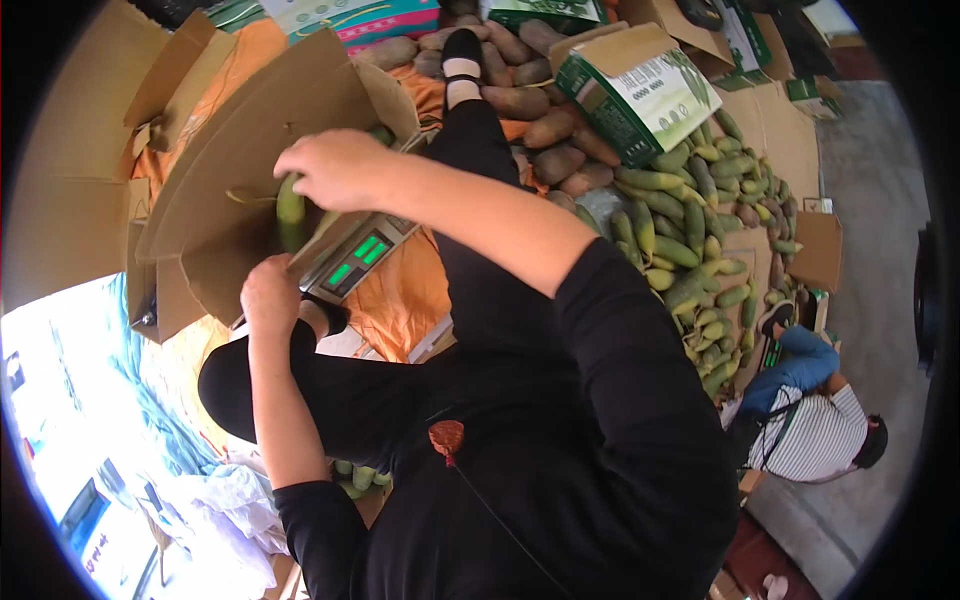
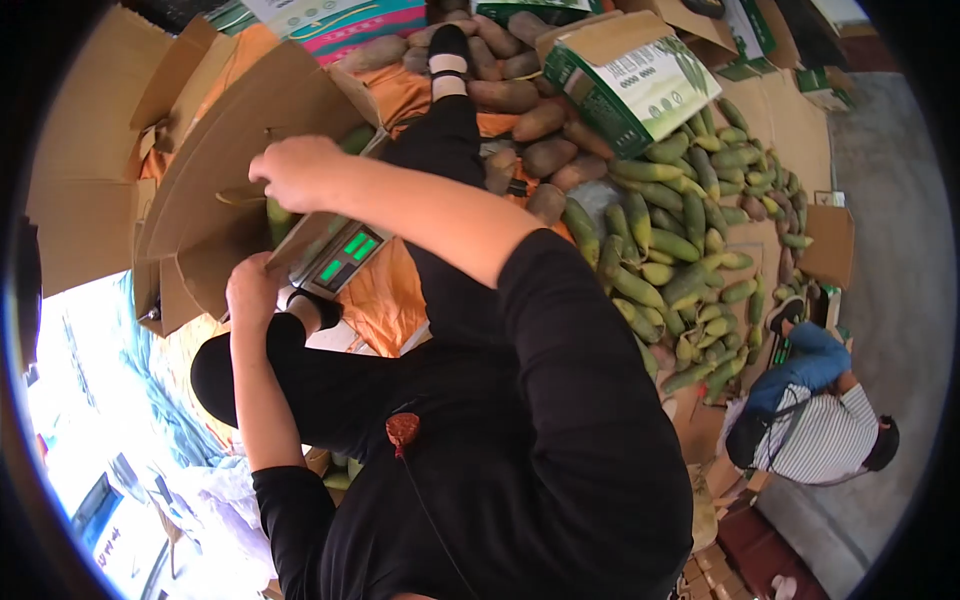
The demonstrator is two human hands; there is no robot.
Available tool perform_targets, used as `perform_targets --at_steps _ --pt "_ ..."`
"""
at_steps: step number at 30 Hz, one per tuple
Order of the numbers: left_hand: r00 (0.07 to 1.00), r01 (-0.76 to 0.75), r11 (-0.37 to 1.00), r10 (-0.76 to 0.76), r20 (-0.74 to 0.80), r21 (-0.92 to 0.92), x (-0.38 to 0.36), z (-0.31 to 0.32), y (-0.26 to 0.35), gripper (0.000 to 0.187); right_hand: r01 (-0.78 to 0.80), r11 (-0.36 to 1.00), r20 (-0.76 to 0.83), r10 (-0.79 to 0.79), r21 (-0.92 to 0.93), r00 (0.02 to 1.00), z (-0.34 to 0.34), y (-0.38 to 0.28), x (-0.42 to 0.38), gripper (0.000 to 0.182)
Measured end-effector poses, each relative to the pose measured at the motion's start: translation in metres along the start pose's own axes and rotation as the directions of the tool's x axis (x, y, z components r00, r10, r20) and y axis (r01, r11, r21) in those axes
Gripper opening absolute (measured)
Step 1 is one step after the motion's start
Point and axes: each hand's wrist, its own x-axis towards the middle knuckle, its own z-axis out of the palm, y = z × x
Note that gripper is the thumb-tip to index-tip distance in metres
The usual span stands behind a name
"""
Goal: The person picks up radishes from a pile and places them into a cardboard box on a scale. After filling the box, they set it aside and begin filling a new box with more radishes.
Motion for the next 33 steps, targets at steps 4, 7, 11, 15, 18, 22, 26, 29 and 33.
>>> perform_targets --at_steps 4,7,11,15,18,22,26,29,33 --pt "1.0 0.0 1.0 -0.001 -0.011 -0.021 0.001 0.001 -0.002 0.023 -0.081 0.959 -0.234 0.148 0.273 0.961 -0.08 0.037 -0.074 0.028" --pt "0.999 0.029 0.998 -0.027 0.042 -0.058 -0.003 -0.014 0.013 0.021 -0.362 0.858 -0.312 0.479 0.365 0.821 -0.117 0.092 -0.156 0.03" --pt "0.998 0.045 0.996 -0.042 0.043 -0.08 -0.001 -0.012 0.013 0.019 -0.701 0.708 -0.455 0.653 0.085 0.605 -0.087 0.196 -0.292 0.027" --pt "0.996 0.067 0.995 -0.063 0.056 -0.071 -0.002 -0.015 0.02 0.02 -0.919 0.394 -0.315 0.868 -0.033 0.384 -0.01 0.257 -0.425 0.025" --pt "0.997 0.058 0.996 -0.054 0.054 -0.072 0.0 -0.014 0.016 0.021 -0.954 0.182 -0.217 0.947 -0.238 0.235 0.018 0.229 -0.457 0.022" --pt "0.997 0.057 0.997 -0.054 0.052 -0.049 0.001 -0.013 0.017 0.023 -0.918 0.001 -0.266 0.957 -0.397 0.116 0.041 0.211 -0.474 0.032" --pt "0.995 0.077 0.994 -0.072 0.063 -0.071 0.002 -0.009 0.013 0.024 -0.824 -0.023 -0.238 0.962 -0.566 0.136 0.045 0.209 -0.47 0.026" --pt "0.994 0.091 0.991 -0.084 0.072 -0.096 0.001 -0.012 0.015 0.024 -0.733 0.031 -0.13 0.978 -0.68 0.163 0.053 0.206 -0.473 0.021" --pt "0.998 0.058 0.994 -0.056 0.03 -0.094 0.001 -0.011 0.014 0.02 -0.776 0.058 -0.159 0.967 -0.628 0.2 0.058 0.205 -0.484 0.024"
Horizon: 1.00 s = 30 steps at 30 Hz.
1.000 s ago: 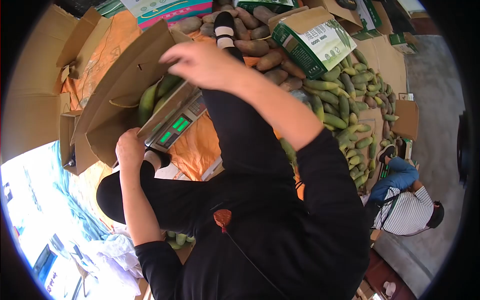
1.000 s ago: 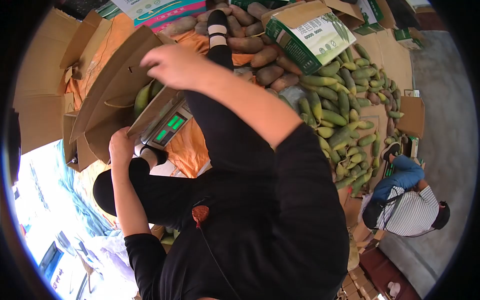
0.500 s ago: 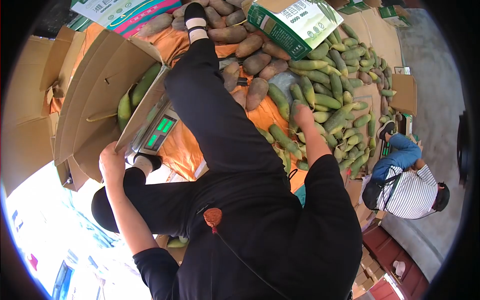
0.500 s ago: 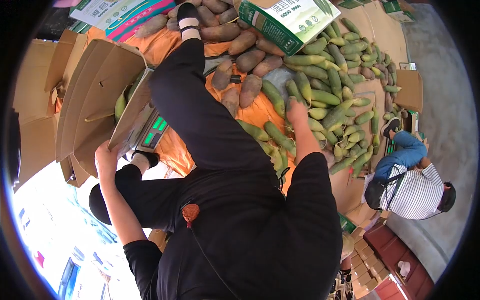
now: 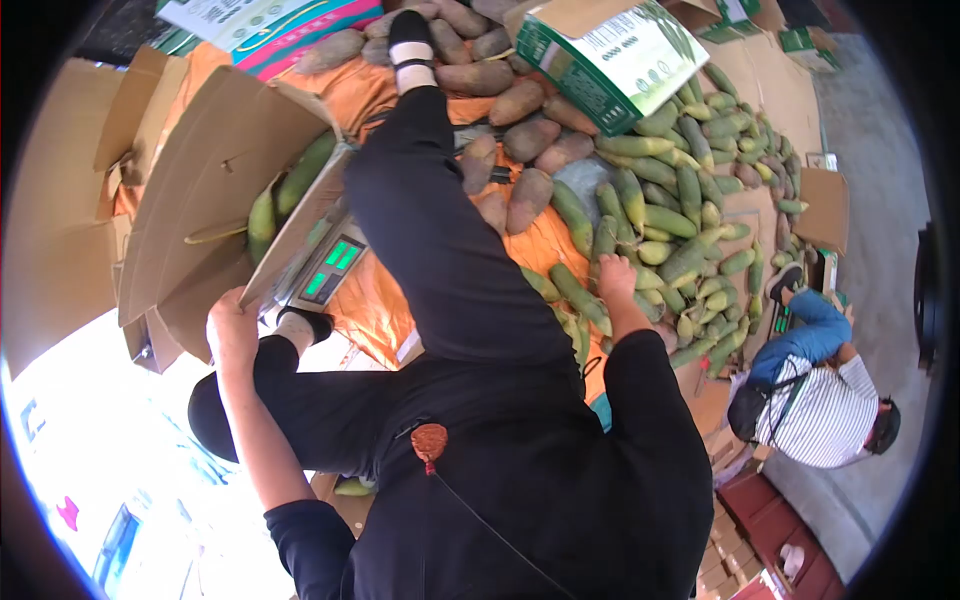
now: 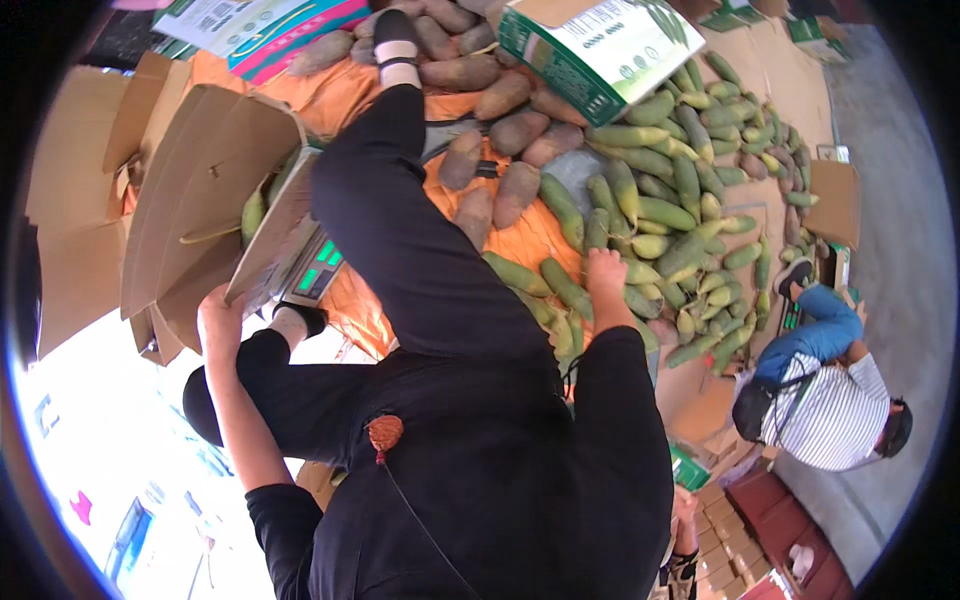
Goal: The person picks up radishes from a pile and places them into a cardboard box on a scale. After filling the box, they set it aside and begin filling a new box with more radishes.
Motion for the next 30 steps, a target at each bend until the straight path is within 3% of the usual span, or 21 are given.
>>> perform_targets --at_steps 3,5,7,11,13,15,17,21,25,27,29,30 --pt "0.997 0.05 0.997 -0.053 0.058 0.057 0.0 -0.004 0.003 0.018 0.071 0.996 -0.025 -0.07 0.048 0.997 -0.001 0.021 0.01 0.041" --pt "1.0 0.009 0.999 -0.009 -0.008 0.044 0.001 0.004 -0.007 0.017 0.068 0.964 -0.083 -0.048 0.257 0.995 -0.032 0.027 0.006 0.04" --pt "0.998 0.032 0.998 -0.034 0.06 0.045 -0.001 -0.004 0.002 0.016 0.113 0.886 -0.195 -0.027 0.449 0.981 -0.049 0.033 0.016 0.053" --pt "1.0 -0.011 1.0 0.011 -0.008 0.028 -0.003 0.003 -0.005 0.016 0.084 0.847 -0.179 0.014 0.525 0.984 -0.134 0.017 0.014 0.054" --pt "1.0 0.001 0.998 0.0 -0.013 0.058 -0.004 0.003 -0.007 0.016 0.408 0.621 -0.469 -0.074 0.669 0.88 -0.171 0.014 0.012 0.052" --pt "0.999 -0.029 0.998 0.031 -0.023 0.058 -0.003 0.007 -0.011 0.017 0.551 0.309 -0.539 -0.132 0.775 0.832 -0.227 -0.003 0.001 0.049" --pt "1.0 -0.012 0.998 0.012 -0.01 0.064 -0.004 0.006 -0.009 0.018 0.62 0.166 -0.604 -0.138 0.767 0.785 -0.297 -0.031 -0.03 0.047" --pt "0.998 -0.037 0.999 0.039 -0.056 0.037 -0.003 0.009 -0.015 0.019 0.877 -0.081 -0.876 -0.152 0.473 0.458 -0.403 -0.084 -0.08 0.049" --pt "0.999 -0.032 0.997 0.032 -0.009 0.068 -0.002 0.007 -0.013 0.02 0.859 -0.416 -0.943 -0.268 0.3 0.199 -0.473 -0.155 -0.11 0.046" --pt "1.0 -0.026 0.998 0.026 -0.004 0.065 -0.003 0.006 -0.012 0.02 0.875 -0.395 -0.908 -0.404 0.281 0.109 -0.485 -0.197 -0.116 0.044" --pt "0.998 -0.059 0.993 0.063 -0.029 0.106 -0.005 0.005 -0.011 0.018 0.949 -0.135 -0.793 -0.59 0.284 0.153 -0.491 -0.241 -0.131 0.037" --pt "0.997 -0.066 0.993 0.069 -0.025 0.102 -0.005 0.005 -0.01 0.018 0.986 -0.101 -0.81 -0.585 0.132 0.048 -0.488 -0.266 -0.131 0.033"
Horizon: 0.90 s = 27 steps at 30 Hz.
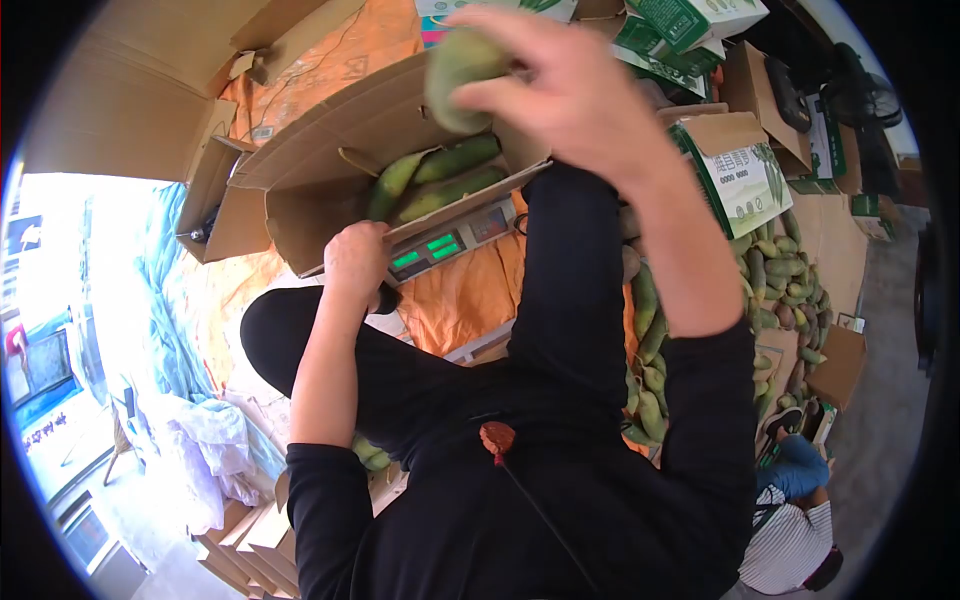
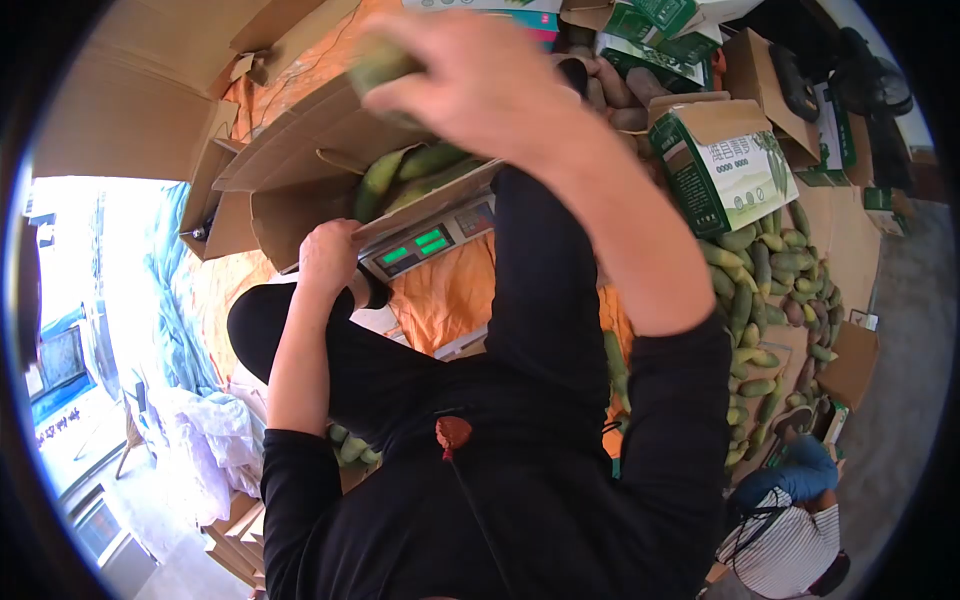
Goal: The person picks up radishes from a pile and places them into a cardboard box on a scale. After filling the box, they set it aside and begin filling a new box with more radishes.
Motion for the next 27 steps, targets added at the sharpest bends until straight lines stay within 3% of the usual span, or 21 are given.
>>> perform_targets --at_steps 1,3,5,8,10,11,13,18,21,23,27 --pt "1.0 0.004 1.0 -0.003 -0.018 0.007 0.0 0.001 -0.001 0.017 0.103 0.987 0.018 -0.102 -0.12 0.995 0.024 0.004 0.008 0.03" --pt "1.0 -0.013 1.0 0.014 -0.027 0.005 0.001 0.002 -0.001 0.016 -0.02 0.965 0.233 0.082 -0.26 0.969 0.064 -0.001 0.016 0.032" --pt "0.999 0.017 1.0 -0.018 0.027 0.026 0.002 0.0 0.0 0.015 0.044 0.949 0.448 0.106 -0.313 0.888 0.112 0.016 0.018 0.032" --pt "0.999 0.018 0.999 -0.019 0.034 0.035 0.002 -0.001 0.002 0.015 -0.001 0.936 0.535 0.202 -0.352 0.821 0.143 0.031 0.008 0.033" --pt "0.998 0.048 0.998 -0.049 0.038 0.031 0.002 0.0 0.004 0.015 -0.142 0.978 0.408 0.194 -0.156 0.892 0.136 0.031 0.003 0.035" --pt "0.998 0.055 0.998 -0.055 0.033 0.002 0.001 -0.002 0.004 0.016 -0.156 0.974 0.407 0.21 -0.163 0.889 0.127 0.035 0.0 0.035" --pt "1.0 0.014 1.0 -0.014 -0.004 -0.021 0.003 -0.001 0.0 0.017 -0.162 0.987 0.226 0.153 0.019 0.962 0.093 0.048 -0.007 0.035" --pt "1.0 0.01 1.0 -0.01 0.006 0.003 0.004 0.0 0.002 0.024 -0.349 0.904 0.025 0.354 0.249 0.935 -0.01 0.091 -0.066 0.031" --pt "0.999 0.038 0.999 -0.036 0.039 -0.039 0.004 -0.003 0.005 0.024 -0.481 0.822 -0.15 0.54 0.306 0.828 -0.036 0.114 -0.128 0.028" --pt "0.996 0.058 0.997 -0.054 0.069 -0.055 0.004 -0.007 0.01 0.023 -0.56 0.793 -0.192 0.605 0.241 0.773 -0.035 0.14 -0.177 0.027" --pt "0.999 0.033 0.998 -0.03 0.04 -0.056 0.003 -0.011 0.015 0.02 -0.788 0.586 -0.174 0.81 0.191 0.56 0.007 0.203 -0.298 0.03"
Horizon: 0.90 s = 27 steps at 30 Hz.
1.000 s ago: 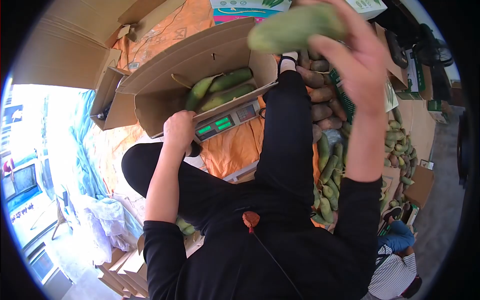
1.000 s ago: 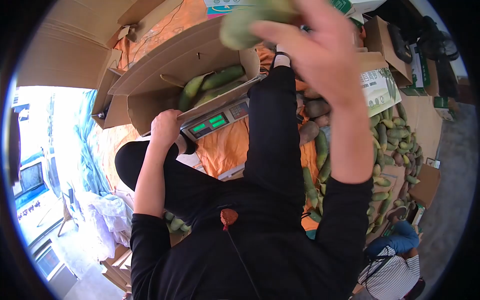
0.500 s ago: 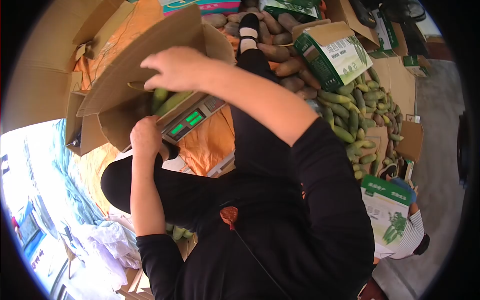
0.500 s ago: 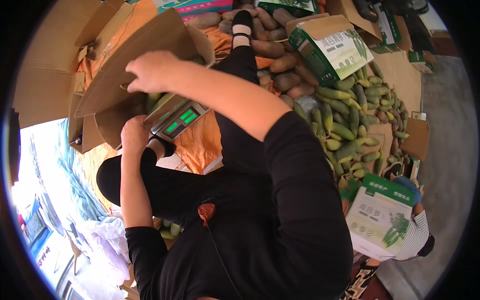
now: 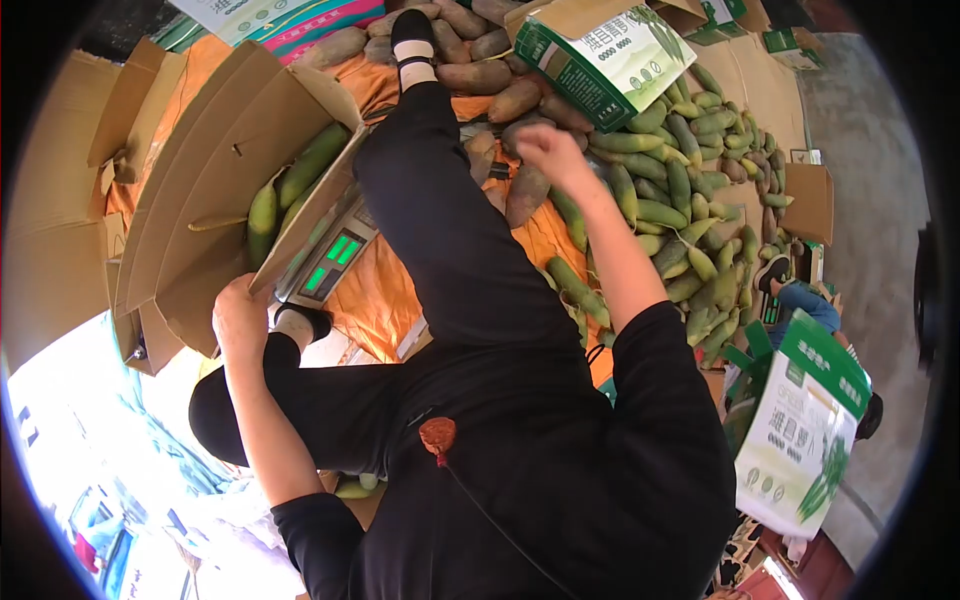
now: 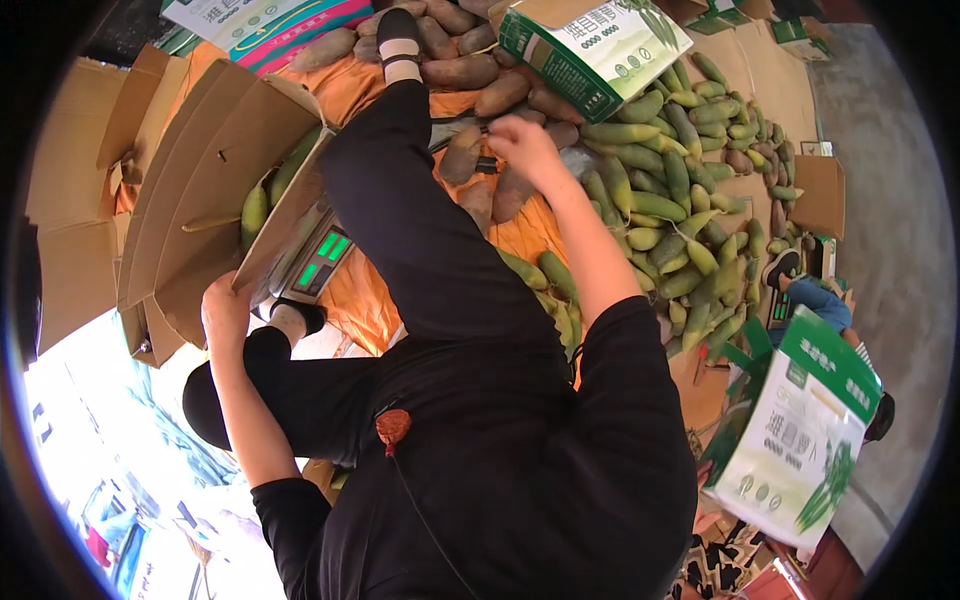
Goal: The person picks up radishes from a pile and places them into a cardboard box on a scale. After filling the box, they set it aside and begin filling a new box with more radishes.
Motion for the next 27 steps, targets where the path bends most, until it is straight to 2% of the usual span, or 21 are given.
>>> perform_targets --at_steps 2,4,6,7,9,13,15,16,18,21,22,24,25,27 --pt "0.999 0.03 0.999 -0.029 0.027 -0.035 0.001 0.001 -0.001 0.02 -0.096 0.979 -0.008 0.096 -0.182 0.995 0.003 0.054 -0.027 0.034" --pt "0.999 0.016 0.999 -0.015 0.037 -0.044 0.002 0.002 -0.001 0.02 -0.228 0.949 0.001 0.234 -0.218 0.972 0.006 0.098 -0.057 0.036" --pt "0.998 0.043 0.999 -0.042 0.038 -0.009 0.002 -0.001 0.004 0.02 -0.307 0.884 -0.004 0.327 -0.353 0.945 0.009 0.134 -0.085 0.034" --pt "0.998 0.04 0.999 -0.039 0.041 -0.006 0.002 -0.001 0.004 0.02 -0.311 0.883 -0.005 0.331 -0.35 0.944 0.011 0.144 -0.097 0.034" --pt "1.0 0.023 1.0 -0.022 0.019 -0.021 0.003 0.001 0.001 0.021 -0.452 0.779 -0.043 0.483 -0.435 0.875 0.014 0.162 -0.119 0.031" --pt "1.0 0.018 1.0 -0.018 0.022 -0.007 0.003 0.003 0.001 0.022 -0.47 0.753 0.02 0.538 -0.461 0.843 0.022 0.178 -0.149 0.032" --pt "0.999 0.031 0.999 -0.031 0.023 -0.013 0.003 0.001 0.003 0.022 -0.416 0.774 0.239 0.57 -0.477 0.786 0.025 0.177 -0.157 0.037" --pt "0.999 0.033 0.999 -0.032 0.023 -0.01 0.003 0.002 0.002 0.022 -0.415 0.776 0.242 0.569 -0.475 0.786 0.026 0.174 -0.162 0.037" --pt "0.999 0.032 0.999 -0.031 0.024 -0.024 0.004 0.005 -0.003 0.022 -0.52 0.705 0.148 0.651 -0.482 0.745 0.03 0.173 -0.173 0.043" --pt "1.0 0.005 1.0 -0.005 0.002 -0.022 0.003 0.007 -0.005 0.021 -0.564 0.702 0.214 0.689 -0.435 0.692 0.036 0.176 -0.179 0.048" --pt "1.0 0.017 1.0 -0.018 -0.007 -0.018 0.004 0.005 -0.003 0.021 -0.552 0.711 0.225 0.68 -0.435 0.698 0.038 0.175 -0.179 0.048" --pt "0.996 0.079 0.996 -0.078 0.054 -0.028 0.003 0.001 0.002 0.021 -0.292 0.762 0.186 0.472 -0.578 0.862 0.041 0.168 -0.177 0.053" --pt "0.996 0.079 0.997 -0.078 0.045 -0.012 0.004 0.003 -0.001 0.021 -0.242 0.705 0.211 0.49 -0.667 0.846 0.043 0.146 -0.167 0.049" --pt "0.996 0.079 0.997 -0.078 0.048 -0.007 0.004 0.004 -0.003 0.022 -0.168 0.724 0.277 0.453 -0.669 0.848 0.06 0.151 -0.155 0.052"
